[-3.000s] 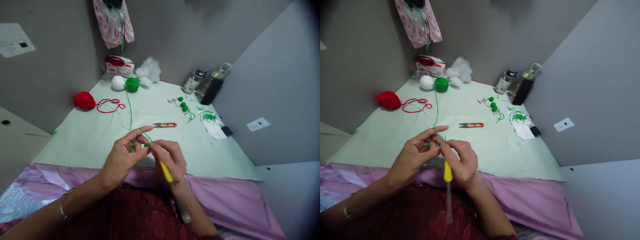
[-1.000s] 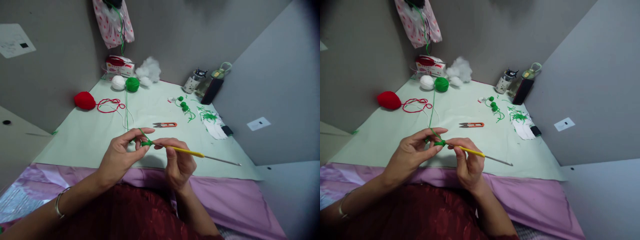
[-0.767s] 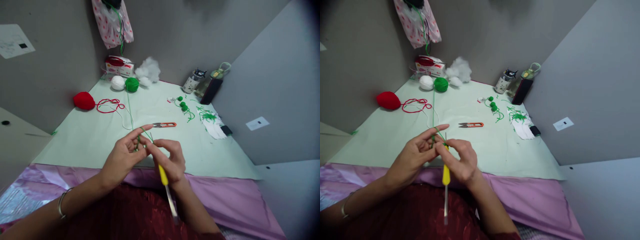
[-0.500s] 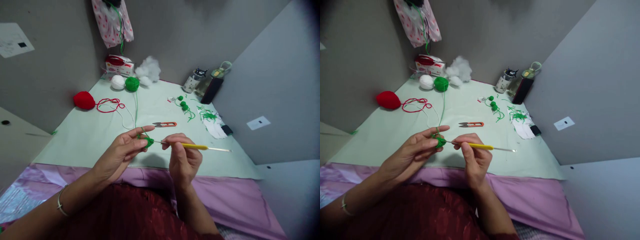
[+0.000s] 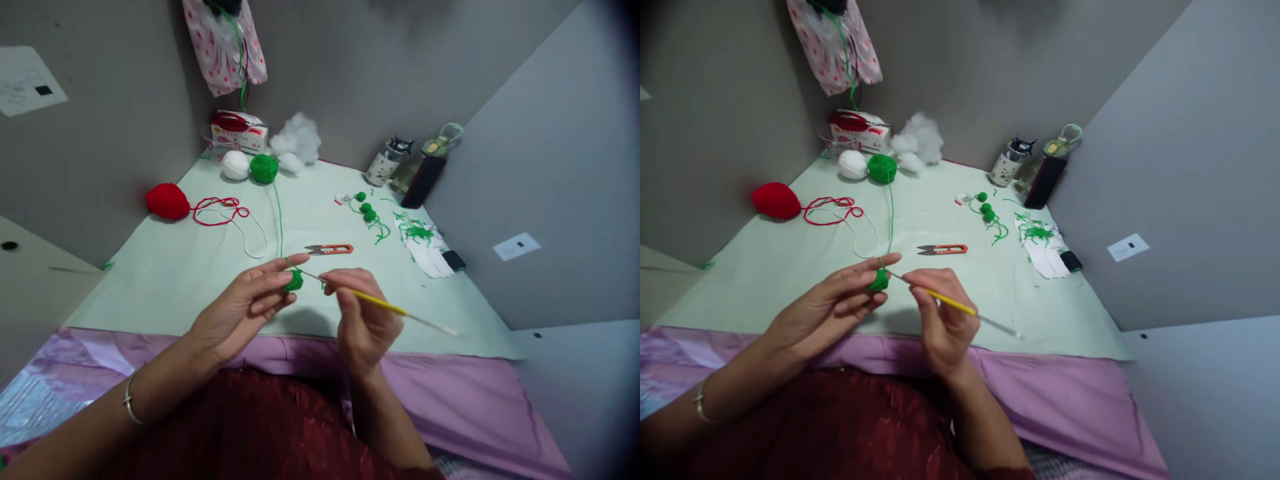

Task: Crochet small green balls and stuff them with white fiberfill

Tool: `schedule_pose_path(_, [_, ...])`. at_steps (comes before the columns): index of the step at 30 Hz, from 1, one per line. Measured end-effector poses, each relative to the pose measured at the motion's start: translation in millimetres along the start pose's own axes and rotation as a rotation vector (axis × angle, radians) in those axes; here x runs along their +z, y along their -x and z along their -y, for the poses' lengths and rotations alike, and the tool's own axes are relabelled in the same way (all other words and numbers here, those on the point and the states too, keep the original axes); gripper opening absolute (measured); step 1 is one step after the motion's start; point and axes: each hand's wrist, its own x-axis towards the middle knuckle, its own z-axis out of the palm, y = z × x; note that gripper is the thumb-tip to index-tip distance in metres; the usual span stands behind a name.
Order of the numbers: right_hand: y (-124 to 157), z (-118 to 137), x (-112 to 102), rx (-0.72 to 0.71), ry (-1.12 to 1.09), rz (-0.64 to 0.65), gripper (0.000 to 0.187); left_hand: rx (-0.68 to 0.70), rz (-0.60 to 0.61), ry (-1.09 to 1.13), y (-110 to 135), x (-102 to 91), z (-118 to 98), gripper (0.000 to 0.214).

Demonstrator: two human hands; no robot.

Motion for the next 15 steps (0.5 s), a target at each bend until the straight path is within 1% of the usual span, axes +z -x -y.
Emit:
schedule_pose_path(1, [-2.1,-0.4,0.2,0.076,-0.085,-0.029,0.022,0.032,-0.015,-0.016,0.0,-0.6,-0.3,0.030])
schedule_pose_path(3, [-4.4,-1.7,1.4,0.176,-0.200,-0.020,0.018,0.104,-0.023,-0.104,0.5,-0.7,1.0,0.034])
schedule_pose_path(6, [-3.7,-4.6,3.1,0.248,-0.238,0.044,0.014,0.192,0.003,-0.262,2.2,0.5,4.9,0.036])
schedule_pose_path(9, [-2.6,-7.3,2.3,0.332,-0.289,0.037,0.015,0.234,0.011,-0.339,3.6,-0.1,6.5,0.033])
schedule_pose_path(12, [-3.8,-6.9,0.4,0.382,-0.395,0.027,0.018,0.248,-0.008,-0.376,4.6,-2.6,5.0,0.033])
schedule_pose_path(15, [-4.9,-2.8,-1.4,0.377,-0.387,0.034,0.019,0.264,-0.019,-0.407,6.0,-5.3,3.1,0.030])
